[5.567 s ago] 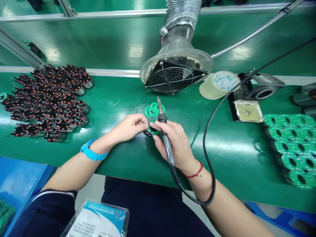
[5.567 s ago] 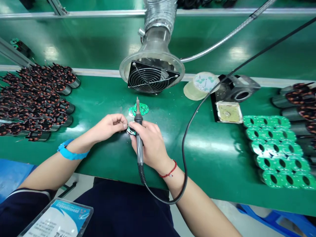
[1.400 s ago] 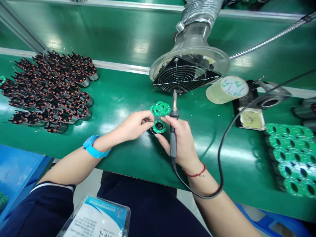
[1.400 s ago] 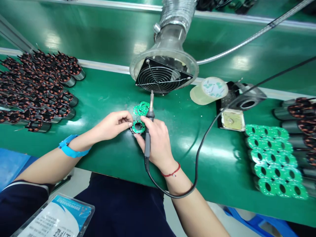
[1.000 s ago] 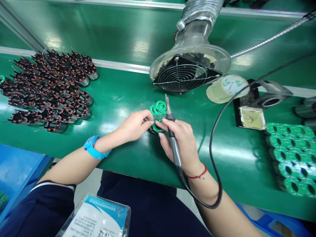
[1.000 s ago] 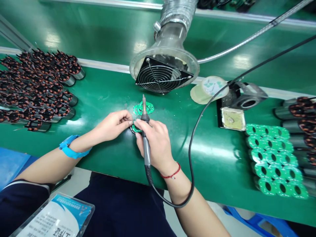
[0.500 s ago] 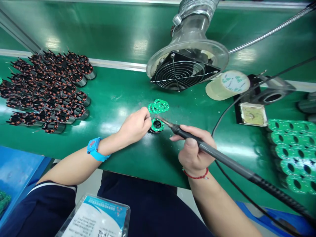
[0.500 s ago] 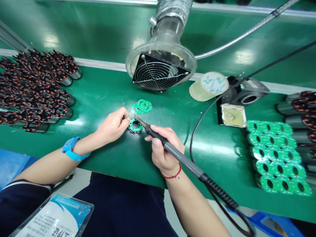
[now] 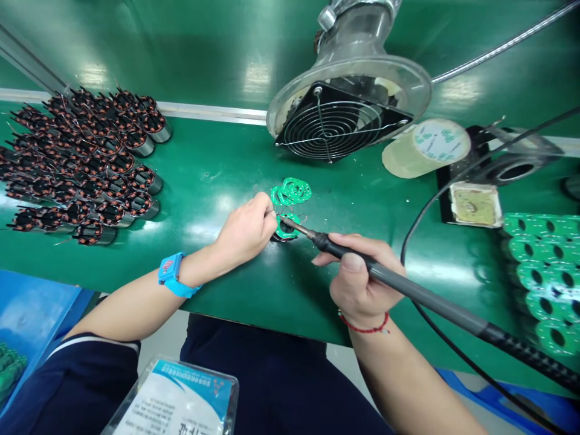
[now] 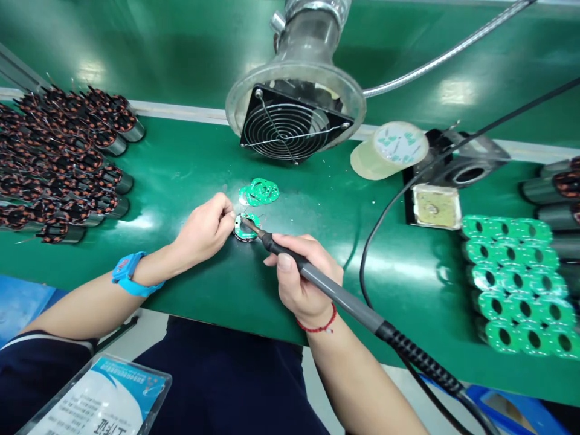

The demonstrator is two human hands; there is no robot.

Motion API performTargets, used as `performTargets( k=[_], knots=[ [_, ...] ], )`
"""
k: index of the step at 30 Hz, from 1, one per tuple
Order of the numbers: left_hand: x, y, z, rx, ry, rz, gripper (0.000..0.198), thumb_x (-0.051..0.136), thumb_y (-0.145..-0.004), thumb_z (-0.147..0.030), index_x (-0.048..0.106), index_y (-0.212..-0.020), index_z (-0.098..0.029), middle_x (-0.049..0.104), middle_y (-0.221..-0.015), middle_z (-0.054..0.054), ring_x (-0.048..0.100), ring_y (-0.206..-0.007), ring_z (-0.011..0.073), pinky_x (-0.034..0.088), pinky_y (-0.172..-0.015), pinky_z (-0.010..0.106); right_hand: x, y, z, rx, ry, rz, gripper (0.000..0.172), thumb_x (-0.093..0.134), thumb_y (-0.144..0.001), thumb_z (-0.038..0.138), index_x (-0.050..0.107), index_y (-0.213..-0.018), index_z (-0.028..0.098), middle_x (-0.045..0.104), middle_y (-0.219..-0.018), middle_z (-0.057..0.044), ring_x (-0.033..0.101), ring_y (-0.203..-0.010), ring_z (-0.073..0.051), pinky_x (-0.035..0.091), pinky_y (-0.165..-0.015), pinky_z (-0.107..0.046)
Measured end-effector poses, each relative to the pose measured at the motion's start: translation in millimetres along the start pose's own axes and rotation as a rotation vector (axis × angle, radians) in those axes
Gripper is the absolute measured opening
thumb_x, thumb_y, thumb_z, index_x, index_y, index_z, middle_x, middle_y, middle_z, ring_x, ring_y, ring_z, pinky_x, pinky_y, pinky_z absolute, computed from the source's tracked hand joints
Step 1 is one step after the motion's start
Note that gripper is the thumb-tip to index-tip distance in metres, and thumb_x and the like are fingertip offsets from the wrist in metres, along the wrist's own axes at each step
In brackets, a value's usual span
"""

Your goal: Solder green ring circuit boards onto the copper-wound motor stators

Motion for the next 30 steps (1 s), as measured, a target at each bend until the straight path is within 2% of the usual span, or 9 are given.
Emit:
performTargets(
  k=[5, 8, 12, 16, 19, 21, 23, 25, 30],
  knots=[
    [0.9, -1.0, -0.3, -0.022, -0.118, -0.021, 0.010, 0.040, -0.087, -0.014, 0.039, -0.080, -0.021, 0.051, -0.074, 0.000, 0.048, -0.068, 0.0161, 0.036, -0.064, 0.030, -1.1, 0.5, 0.6, -0.020, 0.042, 0.027, 0.020, 0.056, -0.095, 0.032, 0.069, -0.108, 0.023, 0.067, -0.066, 0.002, 0.067, -0.055, -0.017, 0.054, -0.059, -0.035],
    [1.1, -0.9, -2.9, -0.013, -0.168, -0.029, 0.010, 0.041, -0.087, -0.013, 0.040, -0.081, -0.021, 0.051, -0.075, 0.001, 0.048, -0.068, 0.0163, 0.037, -0.063, 0.030, -1.1, 0.7, 3.8, -0.051, 0.095, 0.031, 0.025, 0.058, -0.094, 0.030, 0.065, -0.117, 0.025, 0.071, -0.077, 0.000, 0.071, -0.065, -0.019, 0.058, -0.064, -0.037],
    [1.0, -0.9, -6.5, 0.003, -0.174, -0.045, 0.011, 0.041, -0.084, -0.010, 0.040, -0.080, -0.021, 0.051, -0.076, 0.001, 0.048, -0.069, 0.0163, 0.037, -0.064, 0.030, 8.3, -1.9, -2.9, 0.038, 0.155, 0.098, 0.040, 0.053, -0.097, 0.025, 0.050, -0.137, 0.029, 0.074, -0.107, -0.005, 0.072, -0.097, -0.023, 0.059, -0.085, -0.043],
    [1.0, -3.2, -2.6, 0.017, -0.049, -0.041, 0.013, 0.042, -0.082, -0.010, 0.038, -0.077, -0.021, 0.049, -0.071, -0.001, 0.047, -0.067, 0.0154, 0.038, -0.065, 0.031, 26.3, -4.7, -11.1, 0.083, 0.303, 0.293, 0.047, 0.059, -0.094, 0.028, 0.045, -0.139, 0.029, 0.067, -0.126, -0.009, 0.062, -0.121, -0.027, 0.052, -0.101, -0.049],
    [-0.3, -4.2, 5.0, 0.041, 0.180, -0.010, 0.010, 0.042, -0.082, -0.010, 0.043, -0.083, -0.020, 0.055, -0.080, 0.001, 0.054, -0.075, 0.0156, 0.044, -0.069, 0.030, 33.1, -4.4, -16.7, 0.117, 0.314, 0.371, 0.053, 0.064, -0.090, 0.032, 0.043, -0.139, 0.028, 0.065, -0.127, -0.010, 0.062, -0.118, -0.028, 0.052, -0.100, -0.050],
    [0.7, -2.3, 4.8, 0.115, 0.282, 0.056, 0.019, 0.049, -0.082, -0.013, 0.047, -0.100, -0.019, 0.060, -0.103, 0.006, 0.059, -0.096, 0.0191, 0.049, -0.081, 0.034, 32.8, -4.1, -18.9, 0.136, 0.300, 0.355, 0.053, 0.064, -0.091, 0.032, 0.042, -0.139, 0.029, 0.065, -0.126, -0.009, 0.063, -0.117, -0.027, 0.052, -0.100, -0.050],
    [5.3, 2.4, -0.6, 0.221, 0.238, 0.145, 0.041, 0.061, -0.080, -0.018, 0.044, -0.117, -0.017, 0.056, -0.125, 0.013, 0.054, -0.116, 0.0263, 0.047, -0.096, 0.043, 31.8, -3.4, -19.8, 0.144, 0.286, 0.333, 0.054, 0.064, -0.091, 0.033, 0.041, -0.139, 0.029, 0.065, -0.126, -0.008, 0.063, -0.117, -0.027, 0.051, -0.101, -0.049],
    [11.5, 7.6, -5.4, 0.291, 0.103, 0.181, 0.055, 0.068, -0.078, -0.020, 0.040, -0.125, -0.014, 0.053, -0.130, 0.017, 0.049, -0.122, 0.0322, 0.042, -0.102, 0.050, 31.3, -2.3, -19.8, 0.149, 0.292, 0.323, 0.051, 0.063, -0.091, 0.036, 0.042, -0.137, 0.029, 0.065, -0.123, -0.008, 0.064, -0.115, -0.026, 0.051, -0.100, -0.048],
    [23.9, 12.5, -9.6, 0.275, -0.007, 0.089, 0.053, 0.064, -0.083, -0.013, 0.037, -0.128, -0.012, 0.054, -0.125, 0.017, 0.050, -0.118, 0.0324, 0.042, -0.101, 0.050, 30.1, -0.1, -15.3, 0.142, 0.409, 0.277, 0.039, 0.060, -0.093, 0.036, 0.048, -0.130, 0.028, 0.071, -0.110, -0.006, 0.069, -0.103, -0.026, 0.052, -0.091, -0.045]
  ],
)
Point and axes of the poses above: each hand's wrist, its own y-axis away from the middle knuckle, its own x-axis out of the palm, z = x × y, the point moved 7 cm from there along -y, towards the middle knuckle
